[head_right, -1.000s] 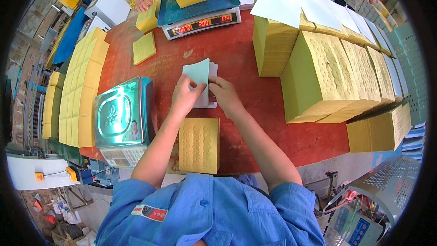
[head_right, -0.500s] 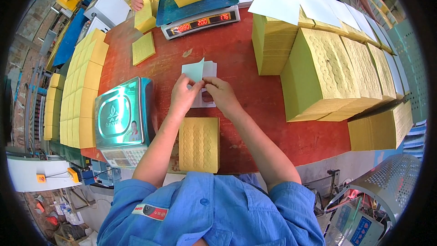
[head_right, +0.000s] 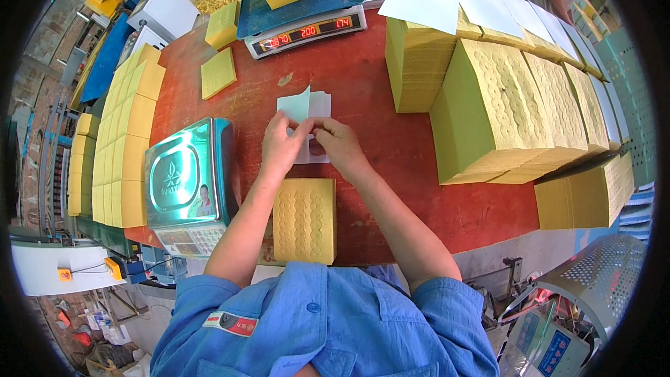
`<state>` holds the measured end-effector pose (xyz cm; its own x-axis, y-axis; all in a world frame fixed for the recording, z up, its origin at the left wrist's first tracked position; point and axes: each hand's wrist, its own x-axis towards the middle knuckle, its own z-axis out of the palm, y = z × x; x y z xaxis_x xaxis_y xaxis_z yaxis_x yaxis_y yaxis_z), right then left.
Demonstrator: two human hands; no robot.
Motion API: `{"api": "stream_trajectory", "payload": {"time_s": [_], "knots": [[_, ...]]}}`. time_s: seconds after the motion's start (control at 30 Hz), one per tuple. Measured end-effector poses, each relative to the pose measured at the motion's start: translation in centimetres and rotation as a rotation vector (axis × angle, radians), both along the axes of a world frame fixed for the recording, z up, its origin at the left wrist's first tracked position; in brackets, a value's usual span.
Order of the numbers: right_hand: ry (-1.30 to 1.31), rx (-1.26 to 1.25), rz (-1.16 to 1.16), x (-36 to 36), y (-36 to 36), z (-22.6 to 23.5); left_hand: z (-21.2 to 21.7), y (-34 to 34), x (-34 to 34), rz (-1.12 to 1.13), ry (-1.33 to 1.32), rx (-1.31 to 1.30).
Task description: Weighing stacks of yellow paper and using a strapping machine to bundle them.
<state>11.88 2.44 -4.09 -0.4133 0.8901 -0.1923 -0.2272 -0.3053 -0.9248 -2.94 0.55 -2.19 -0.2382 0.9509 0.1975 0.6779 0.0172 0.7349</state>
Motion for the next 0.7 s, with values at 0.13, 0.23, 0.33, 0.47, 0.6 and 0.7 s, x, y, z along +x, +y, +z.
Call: {"api": "stream_trajectory", "payload": {"time_s": [0.13,0.23,0.33,0.47,0.6,0.7], "knots": [[0.017,-0.009,0.025,-0.2,-0.2,0.3,-0.3,-0.1,-0.4,-0.011,0.126,0.034],[0.029,-0.018,0.029,-0.2,-0.2,0.4,-0.7,-0.2,-0.4,-0.001,0.146,0.084],[-0.014,-0.013,0.016,-0.2,-0.3,0.9,-1.0,-0.2,-0.5,0.021,0.154,0.114],[0.002,-0.007,0.015,-0.3,-0.2,0.5,-2.0,0.3,-1.5,0.033,-0.009,0.003],[0.0,-0.008,-0.004,-0.1,-0.4,0.3,-2.4,0.3,-1.8,-0.013,-0.075,-0.025],[-0.052,0.004,-0.039,-0.7,-0.4,0.7,-3.2,-0.2,-1.7,0.051,0.022,0.073]]}}
